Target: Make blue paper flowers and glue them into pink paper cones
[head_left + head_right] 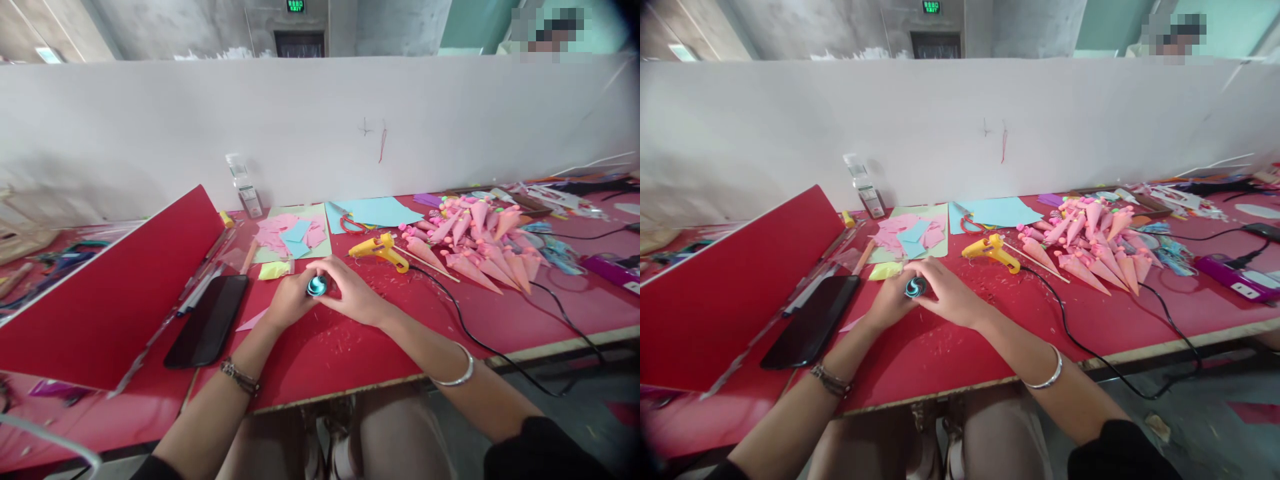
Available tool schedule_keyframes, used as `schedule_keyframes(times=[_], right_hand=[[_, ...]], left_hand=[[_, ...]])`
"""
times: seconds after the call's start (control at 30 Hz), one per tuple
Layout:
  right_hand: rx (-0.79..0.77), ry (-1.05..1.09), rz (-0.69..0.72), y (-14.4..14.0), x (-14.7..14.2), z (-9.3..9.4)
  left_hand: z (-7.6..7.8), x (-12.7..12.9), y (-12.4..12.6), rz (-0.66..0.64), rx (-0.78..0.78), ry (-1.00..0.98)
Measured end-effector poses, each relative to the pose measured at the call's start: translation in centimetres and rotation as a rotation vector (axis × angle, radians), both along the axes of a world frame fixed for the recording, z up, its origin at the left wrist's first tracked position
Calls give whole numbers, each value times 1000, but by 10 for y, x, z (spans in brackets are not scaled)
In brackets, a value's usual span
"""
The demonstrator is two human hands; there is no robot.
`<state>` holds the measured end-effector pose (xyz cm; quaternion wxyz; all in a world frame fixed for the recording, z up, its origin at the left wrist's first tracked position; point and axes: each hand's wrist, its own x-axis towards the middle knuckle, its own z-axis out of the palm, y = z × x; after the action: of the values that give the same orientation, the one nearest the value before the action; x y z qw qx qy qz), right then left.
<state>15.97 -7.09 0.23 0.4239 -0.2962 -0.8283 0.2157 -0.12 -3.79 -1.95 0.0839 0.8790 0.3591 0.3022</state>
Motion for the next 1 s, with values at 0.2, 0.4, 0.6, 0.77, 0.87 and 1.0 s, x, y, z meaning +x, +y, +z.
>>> schedule_keyframes(times=[0.2,0.4,0.6,0.77,0.87,1.0], right_hand=[[51,-57,-21,-4,-1,3],[129,-147,-72,-7,-3,1],[201,-217,-122,-8,-6,-3],[178,-207,-156,-7,-7,-6],[150,-180,-152,-6,-7,-7],[120,-118,-135,-4,-5,-6]], left_hand=[[-3,-2,0,72,68,45],[-3,-5,1,53,127,10],[-5,-4,0,67,77,24],[-7,-2,-1,43,23,18],[-6,-1,-1,58,2,21],[-1,1,-2,19,-41,-21]])
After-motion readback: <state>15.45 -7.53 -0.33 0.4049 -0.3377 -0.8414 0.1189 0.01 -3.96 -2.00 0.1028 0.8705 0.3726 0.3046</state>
